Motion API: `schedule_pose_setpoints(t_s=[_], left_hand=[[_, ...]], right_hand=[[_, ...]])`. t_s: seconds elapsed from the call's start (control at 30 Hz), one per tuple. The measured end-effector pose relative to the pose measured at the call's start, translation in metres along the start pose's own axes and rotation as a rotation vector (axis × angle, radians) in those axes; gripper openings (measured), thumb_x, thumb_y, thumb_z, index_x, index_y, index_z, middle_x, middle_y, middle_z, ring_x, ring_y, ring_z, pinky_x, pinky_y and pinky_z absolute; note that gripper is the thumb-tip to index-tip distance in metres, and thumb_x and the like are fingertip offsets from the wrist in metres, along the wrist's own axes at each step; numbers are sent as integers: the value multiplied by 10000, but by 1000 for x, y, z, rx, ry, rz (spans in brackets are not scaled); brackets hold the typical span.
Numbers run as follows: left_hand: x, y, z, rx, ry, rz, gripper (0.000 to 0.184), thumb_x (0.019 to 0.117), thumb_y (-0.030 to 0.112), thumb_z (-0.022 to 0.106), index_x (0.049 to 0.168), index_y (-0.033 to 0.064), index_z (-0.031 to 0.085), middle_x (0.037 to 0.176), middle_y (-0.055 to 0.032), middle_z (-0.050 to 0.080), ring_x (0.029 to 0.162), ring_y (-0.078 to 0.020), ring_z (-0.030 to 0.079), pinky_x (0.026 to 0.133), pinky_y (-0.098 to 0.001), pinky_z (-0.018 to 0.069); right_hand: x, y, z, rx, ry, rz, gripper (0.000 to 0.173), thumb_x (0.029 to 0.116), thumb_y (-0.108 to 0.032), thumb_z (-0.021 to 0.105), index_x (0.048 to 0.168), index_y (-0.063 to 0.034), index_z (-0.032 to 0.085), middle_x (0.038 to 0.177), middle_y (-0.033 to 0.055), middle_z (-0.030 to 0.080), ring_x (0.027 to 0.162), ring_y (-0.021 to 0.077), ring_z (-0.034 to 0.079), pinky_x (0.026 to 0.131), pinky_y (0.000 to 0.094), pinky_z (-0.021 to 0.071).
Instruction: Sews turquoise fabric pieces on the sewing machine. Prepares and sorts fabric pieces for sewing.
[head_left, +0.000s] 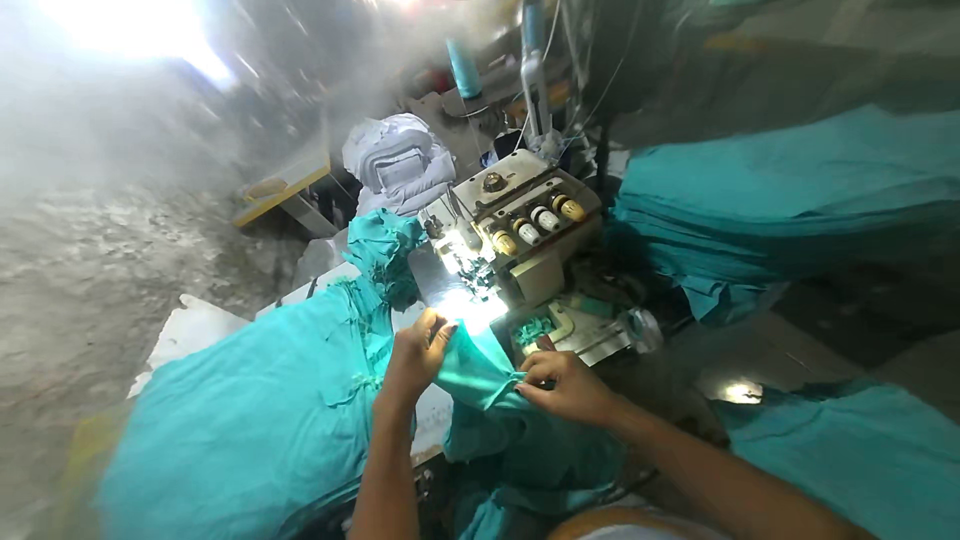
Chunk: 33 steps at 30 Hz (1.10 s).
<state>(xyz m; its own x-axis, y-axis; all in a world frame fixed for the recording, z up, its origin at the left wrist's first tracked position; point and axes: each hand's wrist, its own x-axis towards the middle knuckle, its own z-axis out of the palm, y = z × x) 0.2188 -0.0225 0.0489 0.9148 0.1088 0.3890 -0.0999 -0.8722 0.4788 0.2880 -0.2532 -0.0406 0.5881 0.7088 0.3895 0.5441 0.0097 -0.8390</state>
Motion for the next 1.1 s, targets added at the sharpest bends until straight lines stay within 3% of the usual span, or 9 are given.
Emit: schedule_pose_setpoints(t_s=[0.07, 0.17, 0.27, 0.4, 0.5, 0.63, 0.77, 0.9, 1.1], left_hand=[[2, 0, 4, 8, 44, -20, 196, 996, 138, 595, 1002, -43, 671, 744, -63, 672, 608, -9, 568, 613, -160, 468], [7, 3, 12, 39, 116, -41, 191, 989, 132, 608, 1004, -41, 686, 798, -95, 723, 667, -57, 655, 666, -205, 528], [12, 4, 18, 77, 137, -15, 189, 969, 117, 625, 992, -49, 711, 877, -152, 745, 772, -184, 724, 748, -321, 582], [18, 5, 27, 127, 156, -34, 168, 931, 125, 665, 960, -17, 749, 862, -134, 749, 747, -207, 710, 717, -364, 570], [23, 8, 31, 151, 142, -80, 157, 926, 121, 677, 946, -11, 760, 868, -140, 751, 781, -246, 722, 746, -427, 576], [26, 14, 30, 150, 87, -153, 153, 931, 80, 669, 1013, -28, 742, 948, -173, 743, 870, -308, 721, 810, -482, 570], [16, 17, 42, 291, 176, -50, 173, 911, -16, 649, 1038, -19, 765, 1020, -216, 738, 964, -383, 725, 873, -541, 569], [-4, 44, 68, 580, 290, -33, 262, 863, -60, 644, 1021, 78, 801, 1068, -207, 734, 1029, -423, 687, 910, -660, 430], [-11, 50, 120, 622, 434, -88, 282, 968, 173, 594, 1120, -6, 750, 1099, -188, 744, 1026, -366, 697, 927, -542, 466]], right_hand=[[2, 4, 8, -31, 104, 3, 217, 860, -117, 710, 714, 43, 697, 874, 166, 733, 788, 232, 704, 693, 377, 561], [7, 10, 13, -12, 207, -13, 220, 827, -88, 670, 650, 38, 636, 742, 141, 687, 678, 147, 636, 614, 274, 494], [8, 9, 9, 43, 193, 11, 204, 818, -78, 655, 651, 39, 639, 699, 114, 664, 668, 86, 604, 621, 221, 468], [8, 8, 4, 72, 164, 117, 242, 842, -99, 619, 627, 2, 574, 609, 14, 538, 581, -16, 443, 542, 167, 336], [9, 8, 2, 119, 157, 173, 248, 854, -109, 617, 627, -27, 562, 594, -43, 487, 564, -51, 403, 532, 146, 312], [10, 6, 2, 168, 145, 232, 183, 865, -127, 635, 714, -25, 627, 635, -44, 536, 579, -56, 436, 546, 140, 350], [5, 7, 1, 212, 115, 256, 160, 875, -137, 654, 766, -21, 669, 680, -42, 595, 592, -72, 477, 556, 118, 392], [-5, 5, -7, 256, 100, 271, 153, 880, -151, 687, 813, -14, 701, 711, -44, 637, 589, -89, 495, 558, 100, 418], [-3, 14, -21, 244, 285, 211, 115, 885, -98, 650, 834, -5, 695, 767, -44, 659, 645, -107, 531, 603, 82, 446]])
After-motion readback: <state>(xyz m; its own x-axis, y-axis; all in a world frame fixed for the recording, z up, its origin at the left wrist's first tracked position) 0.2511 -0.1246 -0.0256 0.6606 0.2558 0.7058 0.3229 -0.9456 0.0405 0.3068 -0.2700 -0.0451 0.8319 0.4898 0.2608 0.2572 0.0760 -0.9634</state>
